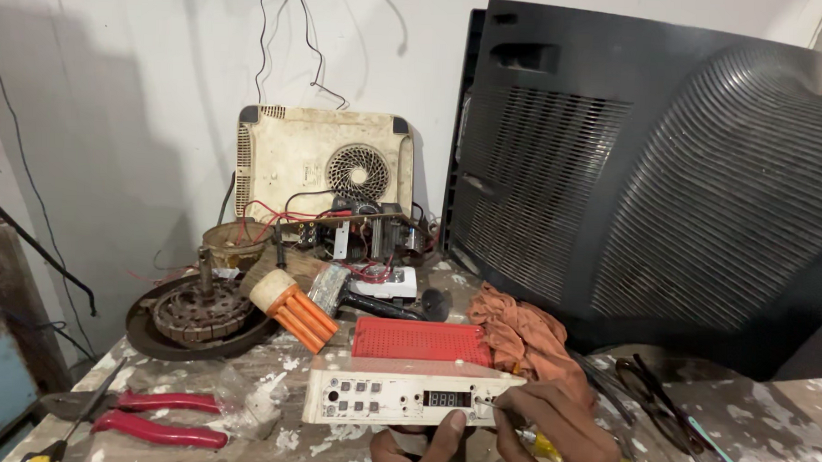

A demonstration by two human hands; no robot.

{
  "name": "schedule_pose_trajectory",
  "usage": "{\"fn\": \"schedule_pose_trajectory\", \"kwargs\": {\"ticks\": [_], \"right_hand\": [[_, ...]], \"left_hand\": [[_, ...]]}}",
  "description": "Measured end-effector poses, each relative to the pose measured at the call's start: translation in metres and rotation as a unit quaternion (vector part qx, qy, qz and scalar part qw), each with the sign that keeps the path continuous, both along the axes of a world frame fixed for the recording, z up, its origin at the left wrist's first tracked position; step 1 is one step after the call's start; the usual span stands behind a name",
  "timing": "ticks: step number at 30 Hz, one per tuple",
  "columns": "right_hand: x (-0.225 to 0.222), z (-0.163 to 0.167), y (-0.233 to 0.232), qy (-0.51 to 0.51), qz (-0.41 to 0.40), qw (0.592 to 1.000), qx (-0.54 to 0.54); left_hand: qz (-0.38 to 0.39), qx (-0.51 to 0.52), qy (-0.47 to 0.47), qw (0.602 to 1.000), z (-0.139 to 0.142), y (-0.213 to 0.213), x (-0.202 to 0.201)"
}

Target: The person repairs an electronic device on a cluttered workbench. They open the plastic casing, remove the front panel, and work on the internal circuit board and components by hand, repositioning parts and the case, then use a screwdriver on the unit near the end.

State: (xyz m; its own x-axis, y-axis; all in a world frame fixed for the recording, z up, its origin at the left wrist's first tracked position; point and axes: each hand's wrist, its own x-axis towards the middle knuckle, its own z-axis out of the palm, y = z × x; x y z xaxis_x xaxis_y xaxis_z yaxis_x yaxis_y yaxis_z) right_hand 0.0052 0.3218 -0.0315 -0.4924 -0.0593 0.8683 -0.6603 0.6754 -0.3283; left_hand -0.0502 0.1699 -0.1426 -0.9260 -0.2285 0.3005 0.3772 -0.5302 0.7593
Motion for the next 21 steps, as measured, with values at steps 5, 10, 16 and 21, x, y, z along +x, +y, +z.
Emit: {"fn": "schedule_pose_trajectory", "kwargs": {"ticks": [5, 10, 16, 21], "right_hand": [[0.001, 0.002, -0.008, 0.092, 0.022, 0.994, 0.050], [0.000, -0.003, -0.013, 0.094, 0.014, 0.995, 0.043], [0.004, 0.009, -0.019, 0.093, 0.008, 0.995, 0.046], [0.006, 0.018, -0.028, 0.098, 0.016, 0.992, 0.080]], "left_hand": [[0.026, -0.014, 0.015, 0.999, -0.004, 0.000, 0.003], [0.016, -0.001, 0.029, 0.999, -0.006, 0.003, 0.003], [0.024, 0.096, -0.067, 0.993, 0.011, 0.013, 0.013], [0.012, 0.063, -0.027, 0.998, 0.009, 0.003, 0.013]]}}
